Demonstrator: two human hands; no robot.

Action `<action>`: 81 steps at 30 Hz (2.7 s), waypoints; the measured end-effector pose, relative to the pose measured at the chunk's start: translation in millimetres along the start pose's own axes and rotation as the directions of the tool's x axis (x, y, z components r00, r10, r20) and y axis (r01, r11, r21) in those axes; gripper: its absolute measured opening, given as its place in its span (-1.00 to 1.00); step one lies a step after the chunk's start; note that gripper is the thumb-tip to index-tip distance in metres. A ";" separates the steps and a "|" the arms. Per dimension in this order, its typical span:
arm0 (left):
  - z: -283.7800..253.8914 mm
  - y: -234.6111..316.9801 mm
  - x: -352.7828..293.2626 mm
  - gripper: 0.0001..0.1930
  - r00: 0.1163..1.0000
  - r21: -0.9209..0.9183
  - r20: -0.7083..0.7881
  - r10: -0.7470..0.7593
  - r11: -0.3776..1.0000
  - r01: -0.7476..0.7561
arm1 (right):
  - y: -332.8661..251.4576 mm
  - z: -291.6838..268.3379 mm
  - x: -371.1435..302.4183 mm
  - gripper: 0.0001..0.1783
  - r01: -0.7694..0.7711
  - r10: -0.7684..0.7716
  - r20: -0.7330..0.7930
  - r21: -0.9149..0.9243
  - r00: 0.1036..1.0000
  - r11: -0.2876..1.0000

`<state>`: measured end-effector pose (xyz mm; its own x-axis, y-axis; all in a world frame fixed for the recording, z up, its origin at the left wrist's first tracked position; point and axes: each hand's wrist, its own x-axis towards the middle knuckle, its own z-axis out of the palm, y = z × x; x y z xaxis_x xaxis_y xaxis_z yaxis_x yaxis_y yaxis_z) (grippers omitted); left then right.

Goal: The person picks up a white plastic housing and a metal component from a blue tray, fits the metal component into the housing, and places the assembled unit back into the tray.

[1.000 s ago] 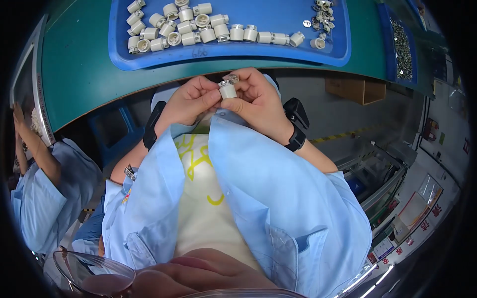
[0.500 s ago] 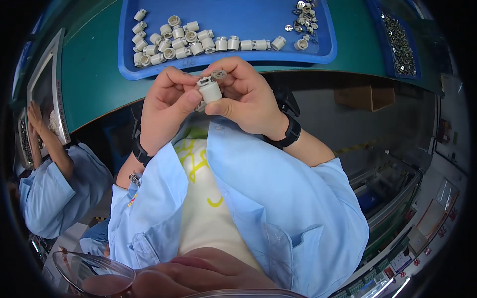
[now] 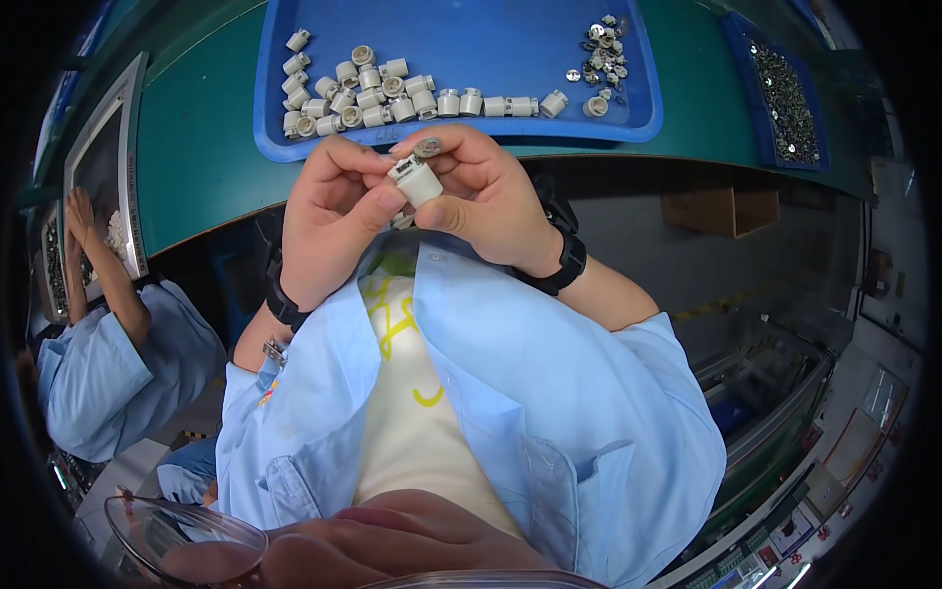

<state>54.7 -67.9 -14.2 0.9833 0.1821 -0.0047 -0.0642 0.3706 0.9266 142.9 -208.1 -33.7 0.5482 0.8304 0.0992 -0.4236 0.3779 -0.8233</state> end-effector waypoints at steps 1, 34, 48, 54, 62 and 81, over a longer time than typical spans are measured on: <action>-2.1 -0.6 1.1 -0.79 1.000 0.002 0.000 0.007 1.000 -0.007 | -0.3 0.6 1.4 -0.34 -0.001 0.001 0.001 -0.001 1.000 1.000; -23.4 4.5 12.7 -0.81 0.984 0.319 -0.092 0.154 0.940 -0.117 | -31.8 -1.4 26.3 -0.58 0.134 -0.130 0.041 -0.465 0.991 0.875; -118.8 19.2 65.7 -0.70 0.846 0.899 -0.314 0.430 0.422 0.120 | -105.8 -176.8 357.4 -0.62 -0.059 -0.195 -0.039 -0.993 0.980 -0.099; -123.5 20.9 70.3 -0.61 0.906 0.596 -0.385 0.178 0.797 0.096 | -72.0 -284.9 470.0 -0.58 -0.251 -0.361 -0.122 -0.908 0.924 -0.334; -130.0 18.3 71.6 -0.63 0.907 0.583 -0.386 0.169 0.807 0.098 | -53.5 -321.8 489.2 -0.63 -0.316 -0.347 -0.171 -0.850 0.922 -0.422; -93.1 44.4 71.2 -0.71 0.931 0.962 -0.005 0.364 0.257 -0.096 | -83.6 -103.3 215.2 -0.70 0.193 0.152 0.143 -0.898 0.978 -0.396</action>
<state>106.1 46.4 -8.4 0.8916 0.3087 0.3313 0.0535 -0.7983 0.5999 370.8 -103.2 -1.2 0.3688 0.9281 0.0517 0.9208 -0.3571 -0.1571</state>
